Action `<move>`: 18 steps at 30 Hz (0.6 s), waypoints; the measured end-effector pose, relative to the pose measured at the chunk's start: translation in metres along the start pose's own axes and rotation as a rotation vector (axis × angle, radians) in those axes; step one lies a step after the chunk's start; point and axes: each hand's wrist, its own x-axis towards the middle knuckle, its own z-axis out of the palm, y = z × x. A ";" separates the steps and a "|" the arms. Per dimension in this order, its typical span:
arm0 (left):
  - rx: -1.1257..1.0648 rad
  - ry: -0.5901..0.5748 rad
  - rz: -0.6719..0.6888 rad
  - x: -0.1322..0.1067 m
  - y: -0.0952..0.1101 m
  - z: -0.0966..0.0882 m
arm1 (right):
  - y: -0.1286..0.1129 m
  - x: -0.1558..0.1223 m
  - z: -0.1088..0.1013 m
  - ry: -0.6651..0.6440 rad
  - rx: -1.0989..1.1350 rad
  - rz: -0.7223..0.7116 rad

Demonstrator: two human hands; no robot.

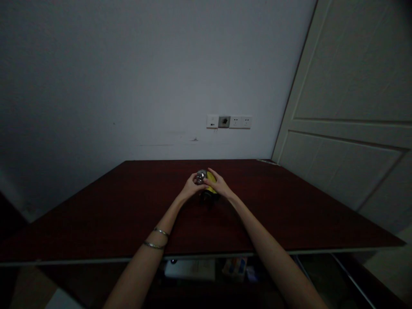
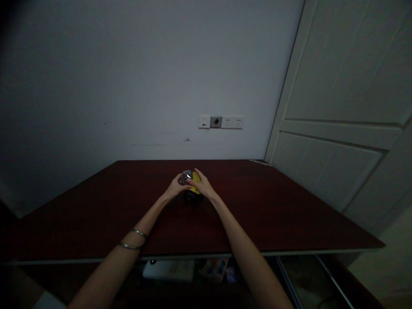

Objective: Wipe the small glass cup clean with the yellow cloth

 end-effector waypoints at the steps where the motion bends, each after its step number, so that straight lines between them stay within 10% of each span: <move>1: -0.005 0.007 0.007 -0.001 0.002 0.001 | 0.000 0.000 0.001 0.008 0.010 0.002; 13: 0.068 -0.044 -0.010 -0.004 0.003 -0.001 | -0.010 0.007 -0.012 0.317 0.021 -0.102; 18: 0.092 -0.085 0.031 -0.005 0.000 0.004 | -0.020 0.002 -0.009 0.254 -0.063 -0.206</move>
